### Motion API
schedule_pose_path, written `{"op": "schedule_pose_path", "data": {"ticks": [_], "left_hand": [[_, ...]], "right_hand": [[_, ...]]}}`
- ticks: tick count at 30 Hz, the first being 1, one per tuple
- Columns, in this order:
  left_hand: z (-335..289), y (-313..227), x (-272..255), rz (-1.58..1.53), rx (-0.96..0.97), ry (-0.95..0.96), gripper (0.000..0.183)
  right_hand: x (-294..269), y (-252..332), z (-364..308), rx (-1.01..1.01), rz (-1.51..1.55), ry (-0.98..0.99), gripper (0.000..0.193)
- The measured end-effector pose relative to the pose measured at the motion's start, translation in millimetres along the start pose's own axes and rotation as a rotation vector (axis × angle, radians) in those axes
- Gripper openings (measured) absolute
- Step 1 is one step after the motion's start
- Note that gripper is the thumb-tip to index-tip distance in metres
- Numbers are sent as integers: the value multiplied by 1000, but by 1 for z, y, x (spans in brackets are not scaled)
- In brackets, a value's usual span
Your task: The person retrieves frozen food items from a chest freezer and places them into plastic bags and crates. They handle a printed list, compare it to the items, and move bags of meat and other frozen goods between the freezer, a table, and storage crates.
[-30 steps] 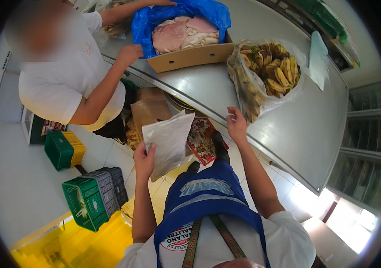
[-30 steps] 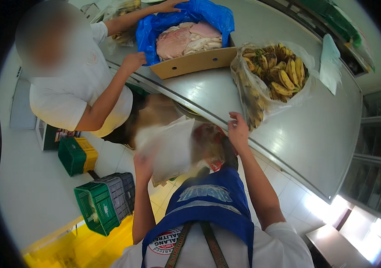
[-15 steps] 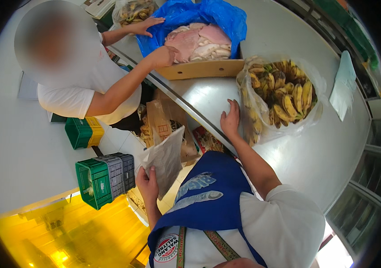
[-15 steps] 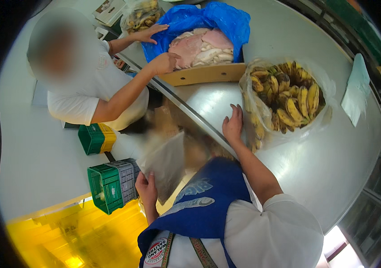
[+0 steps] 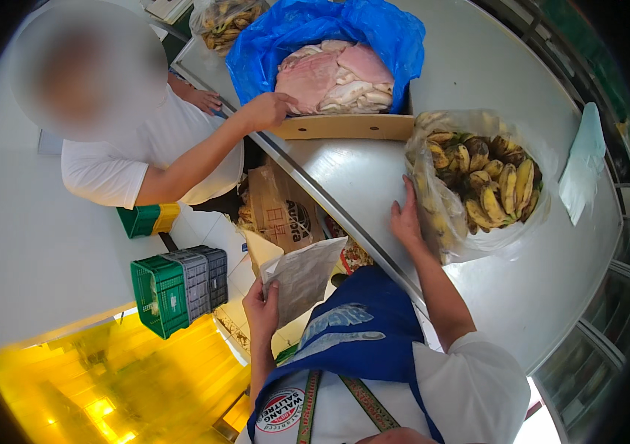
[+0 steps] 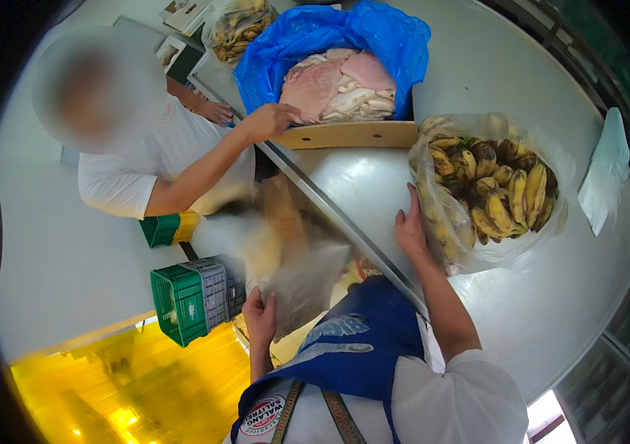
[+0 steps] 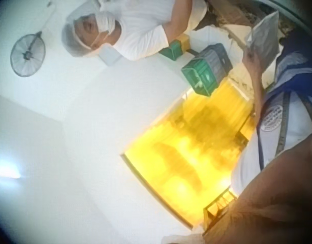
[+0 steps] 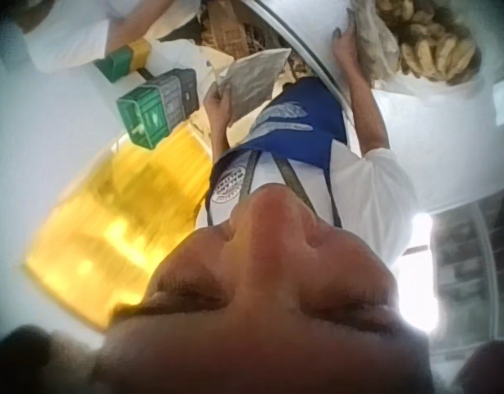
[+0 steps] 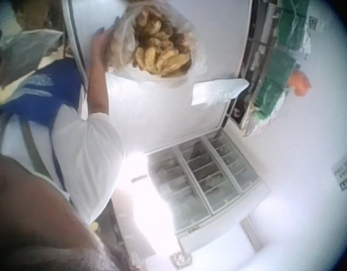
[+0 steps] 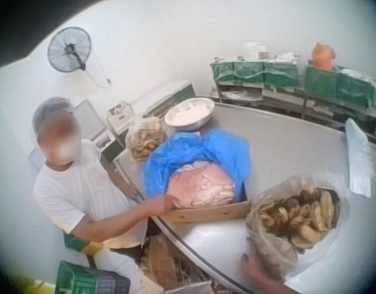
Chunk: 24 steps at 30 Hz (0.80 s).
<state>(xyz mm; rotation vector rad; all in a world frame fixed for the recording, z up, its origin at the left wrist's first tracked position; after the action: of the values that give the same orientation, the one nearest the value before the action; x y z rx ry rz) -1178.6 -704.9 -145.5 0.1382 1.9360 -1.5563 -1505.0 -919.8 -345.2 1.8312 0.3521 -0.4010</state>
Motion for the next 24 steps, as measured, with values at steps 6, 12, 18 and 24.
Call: {"op": "schedule_pose_path", "data": {"ticks": [6,12,18,24], "left_hand": [[-19,19,-4,46,-38,9,20],[-33,38,0,83,-83,41,18],[-18,-13,17,77,123,62,21],[-16,-33,41,-53,110,159,22]], "right_hand": [[-90,-54,-9,42,-133,-27,65],[-173,-84,-16,70,-321,-345,61],[-160,-111,-13,63,-62,-451,20],[-21,-67,-27,148,371,196,12]]}}
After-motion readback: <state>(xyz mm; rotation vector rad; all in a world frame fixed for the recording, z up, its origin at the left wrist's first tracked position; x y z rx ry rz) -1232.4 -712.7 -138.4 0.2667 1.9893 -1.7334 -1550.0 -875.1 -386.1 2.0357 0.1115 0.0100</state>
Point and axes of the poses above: each hand's wrist, its own z-axis towards the middle knuckle, its own x-axis out of the palm, y = z × x, the point moved 7 cm from there along z, towards the middle knuckle, and after that the axes turned 12 degrees about x, right-handed, at the moved point
